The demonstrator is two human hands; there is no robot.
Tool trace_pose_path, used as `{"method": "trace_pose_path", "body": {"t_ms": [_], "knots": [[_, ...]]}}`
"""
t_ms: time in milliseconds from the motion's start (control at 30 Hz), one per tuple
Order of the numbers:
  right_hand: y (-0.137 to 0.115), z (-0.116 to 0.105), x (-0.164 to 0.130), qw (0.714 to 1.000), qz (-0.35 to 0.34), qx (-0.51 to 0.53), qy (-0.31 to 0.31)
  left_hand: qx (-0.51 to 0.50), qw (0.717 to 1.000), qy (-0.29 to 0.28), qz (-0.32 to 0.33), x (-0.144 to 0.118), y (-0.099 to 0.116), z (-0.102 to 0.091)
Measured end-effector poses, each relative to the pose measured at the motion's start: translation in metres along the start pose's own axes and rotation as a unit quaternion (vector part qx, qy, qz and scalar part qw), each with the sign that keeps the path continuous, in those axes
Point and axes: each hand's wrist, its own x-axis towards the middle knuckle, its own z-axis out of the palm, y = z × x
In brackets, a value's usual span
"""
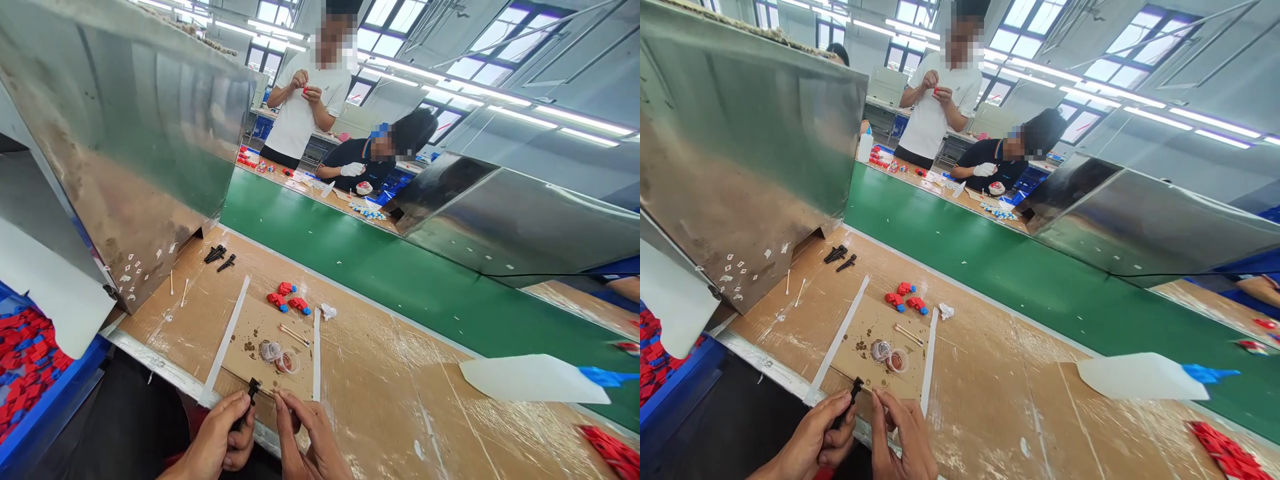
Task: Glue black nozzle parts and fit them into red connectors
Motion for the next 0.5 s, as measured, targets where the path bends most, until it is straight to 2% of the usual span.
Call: {"method": "trace_pose_path", "body": {"t_ms": [133, 267, 333, 400, 500], "knots": [[0.003, -0.001, -0.004, 0.995, 0.066, 0.068, -0.008, -0.008, 1.000, -0.003, 0.001, 0.002, -0.002, -0.002], [0.017, -0.005, 0.002, 0.965, 0.242, 0.065, 0.080, -0.009, 1.000, -0.011, -0.009, 0.001, 0.001, -0.001], [0.027, -0.007, 0.009, 0.949, 0.302, 0.023, 0.083, -0.009, 1.000, -0.011, -0.018, 0.000, 0.005, 0.000], [0.037, -0.007, 0.017, 0.944, 0.325, -0.014, 0.055, -0.004, 0.999, -0.015, -0.028, -0.002, 0.009, 0.001], [0.051, -0.007, 0.025, 0.948, 0.317, -0.021, 0.014, 0.001, 0.999, -0.027, -0.035, -0.004, 0.013, 0.002]]}}
